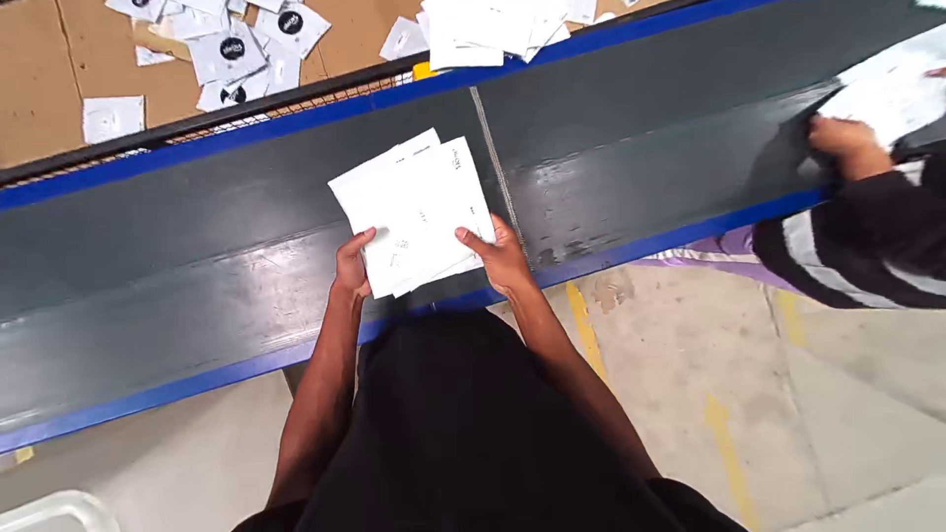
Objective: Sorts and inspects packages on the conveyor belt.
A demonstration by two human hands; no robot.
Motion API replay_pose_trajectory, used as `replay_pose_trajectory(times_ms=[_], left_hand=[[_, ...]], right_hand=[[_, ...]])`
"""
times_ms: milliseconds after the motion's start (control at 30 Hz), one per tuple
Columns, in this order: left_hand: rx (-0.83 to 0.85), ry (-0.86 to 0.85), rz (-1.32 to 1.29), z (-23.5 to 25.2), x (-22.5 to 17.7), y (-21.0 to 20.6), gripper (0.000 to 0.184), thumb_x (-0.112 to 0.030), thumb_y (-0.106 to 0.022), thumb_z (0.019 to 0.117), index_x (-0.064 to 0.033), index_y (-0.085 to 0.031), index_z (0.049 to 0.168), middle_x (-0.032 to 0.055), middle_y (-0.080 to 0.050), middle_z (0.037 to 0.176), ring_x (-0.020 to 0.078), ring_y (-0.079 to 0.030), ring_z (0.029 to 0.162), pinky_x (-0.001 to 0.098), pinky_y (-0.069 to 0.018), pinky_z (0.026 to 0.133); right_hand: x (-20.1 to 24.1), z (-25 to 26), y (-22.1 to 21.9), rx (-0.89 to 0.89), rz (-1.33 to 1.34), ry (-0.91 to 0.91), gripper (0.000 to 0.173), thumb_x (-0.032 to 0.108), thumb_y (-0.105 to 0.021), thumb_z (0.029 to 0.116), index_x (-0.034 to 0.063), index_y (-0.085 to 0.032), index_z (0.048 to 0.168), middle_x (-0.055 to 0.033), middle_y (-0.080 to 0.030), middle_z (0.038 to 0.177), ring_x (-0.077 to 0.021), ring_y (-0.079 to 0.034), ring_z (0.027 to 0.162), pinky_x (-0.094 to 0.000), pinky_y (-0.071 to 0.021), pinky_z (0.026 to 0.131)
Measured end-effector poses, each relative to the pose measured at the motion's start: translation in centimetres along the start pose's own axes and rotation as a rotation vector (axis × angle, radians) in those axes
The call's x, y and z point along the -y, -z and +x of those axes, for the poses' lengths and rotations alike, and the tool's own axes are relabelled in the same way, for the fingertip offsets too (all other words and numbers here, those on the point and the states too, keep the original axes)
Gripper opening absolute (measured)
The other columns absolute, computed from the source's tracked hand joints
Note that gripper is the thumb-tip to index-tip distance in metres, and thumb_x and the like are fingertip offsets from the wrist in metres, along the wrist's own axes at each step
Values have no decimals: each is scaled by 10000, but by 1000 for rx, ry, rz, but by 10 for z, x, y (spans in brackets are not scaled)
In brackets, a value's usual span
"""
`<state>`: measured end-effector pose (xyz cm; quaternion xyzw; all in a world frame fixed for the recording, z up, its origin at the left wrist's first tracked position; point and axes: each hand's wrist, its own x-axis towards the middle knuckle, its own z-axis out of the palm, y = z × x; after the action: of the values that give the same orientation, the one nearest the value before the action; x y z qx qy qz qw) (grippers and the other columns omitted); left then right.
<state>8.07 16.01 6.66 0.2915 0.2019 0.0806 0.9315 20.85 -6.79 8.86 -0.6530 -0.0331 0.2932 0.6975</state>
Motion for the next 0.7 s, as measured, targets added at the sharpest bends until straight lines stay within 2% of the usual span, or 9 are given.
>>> replay_pose_trajectory(times_ms=[100,167,233,333,400,467,567,633,700], left_hand=[[126,-117,-82,2,5,14,422,-459,-598,974,-132,-632,1238,111,-741,1130,238,-720,1058,490,-590,941],[98,-251,-67,-1,13,21,359,-436,-692,913,-148,-701,1127,67,-773,1039,181,-749,970,420,-622,883],[98,-365,-75,-4,20,29,312,-408,-703,901,-152,-705,1079,42,-777,1011,154,-751,941,387,-627,863],[183,-417,-69,-7,23,41,216,-263,-630,901,-175,-755,1053,15,-780,1000,124,-747,922,358,-626,842],[176,-403,-39,-9,29,44,203,-206,-603,878,-190,-768,996,-10,-779,954,95,-744,875,332,-627,798],[154,-356,-25,-13,31,49,194,-193,-612,857,-183,-772,968,-5,-780,931,91,-746,854,323,-630,774],[148,-300,-75,-22,27,53,185,-184,-641,848,-145,-783,960,24,-783,927,115,-756,850,330,-635,769],[134,-296,-95,-26,19,56,182,-171,-641,849,-132,-785,954,37,-785,925,124,-760,844,332,-635,769],[89,-308,-76,-26,11,62,179,-160,-625,846,-140,-787,919,33,-784,901,117,-758,819,323,-635,751]], right_hand=[[2,-4,1,15,63,-15,505,122,-785,908,-19,-558,1337,-156,-725,1147,-261,-728,1043,-441,-626,934],[1,-8,-5,50,109,-39,500,112,-762,926,-20,-541,1354,-164,-719,1156,-272,-726,1046,-452,-622,937],[3,-9,-12,89,63,-27,533,139,-750,944,-23,-505,1389,-159,-712,1183,-261,-722,1068,-440,-622,948],[10,-5,-14,28,-389,119,648,377,-778,915,37,-530,1407,-86,-685,1259,-149,-676,1149,-364,-587,999],[21,2,-9,-37,-665,222,685,524,-742,894,65,-573,1372,-108,-647,1279,-178,-631,1180,-413,-547,1020],[37,14,-3,29,-751,253,595,538,-696,923,77,-599,1286,-87,-689,1145,-165,-671,1061,-420,-574,941],[75,35,6,279,-642,132,385,397,-641,1003,70,-587,1199,-56,-702,922,-129,-684,754,-331,-587,671],[105,48,6,418,-497,-29,322,330,-595,1046,86,-507,1237,-67,-682,871,-141,-627,560,-293,-534,468],[129,68,1,429,-369,-81,254,300,-562,1064,119,-497,1229,-41,-641,804,-106,-528,470,-250,-460,407]])
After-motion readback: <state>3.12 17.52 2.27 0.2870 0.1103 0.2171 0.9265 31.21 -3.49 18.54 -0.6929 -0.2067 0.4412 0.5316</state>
